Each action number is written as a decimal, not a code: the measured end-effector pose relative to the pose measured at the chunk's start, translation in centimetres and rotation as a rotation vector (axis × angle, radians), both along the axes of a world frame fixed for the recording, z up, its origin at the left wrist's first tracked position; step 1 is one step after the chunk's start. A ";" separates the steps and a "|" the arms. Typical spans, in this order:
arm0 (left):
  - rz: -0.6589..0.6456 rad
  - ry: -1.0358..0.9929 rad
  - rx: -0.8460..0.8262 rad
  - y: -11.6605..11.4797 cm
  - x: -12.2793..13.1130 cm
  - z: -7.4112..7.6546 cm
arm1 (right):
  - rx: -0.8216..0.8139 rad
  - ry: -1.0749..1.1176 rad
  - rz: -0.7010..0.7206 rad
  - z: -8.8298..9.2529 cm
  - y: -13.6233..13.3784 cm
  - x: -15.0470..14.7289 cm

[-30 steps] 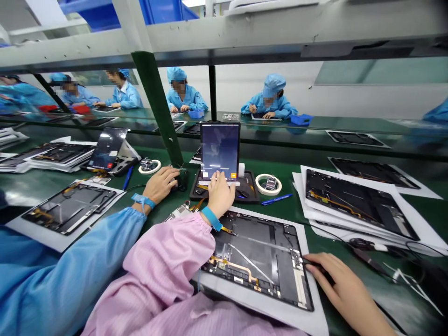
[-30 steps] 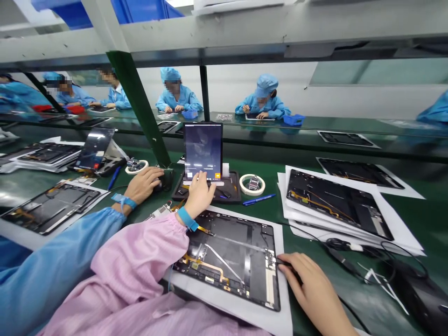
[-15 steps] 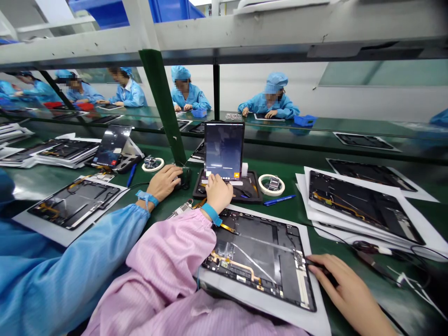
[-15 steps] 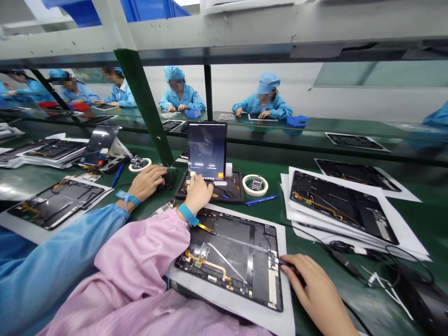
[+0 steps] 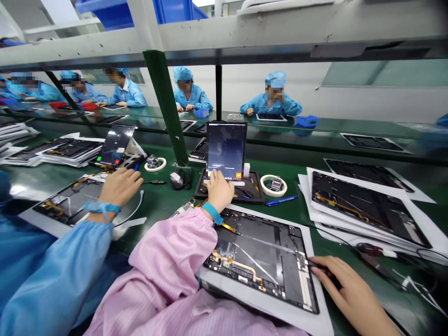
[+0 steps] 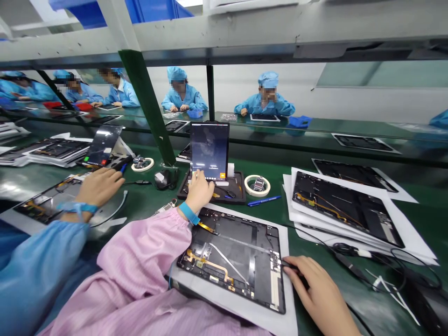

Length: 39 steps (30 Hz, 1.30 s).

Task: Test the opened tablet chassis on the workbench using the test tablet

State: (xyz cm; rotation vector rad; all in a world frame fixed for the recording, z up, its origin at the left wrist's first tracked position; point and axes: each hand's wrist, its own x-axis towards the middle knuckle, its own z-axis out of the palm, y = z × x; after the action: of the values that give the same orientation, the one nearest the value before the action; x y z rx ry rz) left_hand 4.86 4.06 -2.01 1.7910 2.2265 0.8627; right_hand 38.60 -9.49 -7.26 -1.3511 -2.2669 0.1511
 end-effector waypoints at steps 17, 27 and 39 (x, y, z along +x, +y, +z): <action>-0.042 0.103 0.219 2.5 -2.5 0.1 | 0.029 -0.006 0.016 -0.1 0.1 0.2; -0.035 0.141 0.215 2.0 -2.3 0.4 | 0.007 -0.010 0.003 -0.1 0.1 0.1; -0.083 0.236 0.288 3.1 -0.3 1.3 | -0.026 0.003 -0.013 -0.1 -0.1 0.2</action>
State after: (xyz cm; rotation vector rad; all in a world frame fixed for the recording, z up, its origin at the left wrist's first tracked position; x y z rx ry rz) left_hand 4.53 7.14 -0.68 2.2024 2.2367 1.0492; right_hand 38.76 -9.56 -7.39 -1.3774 -2.2608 0.1787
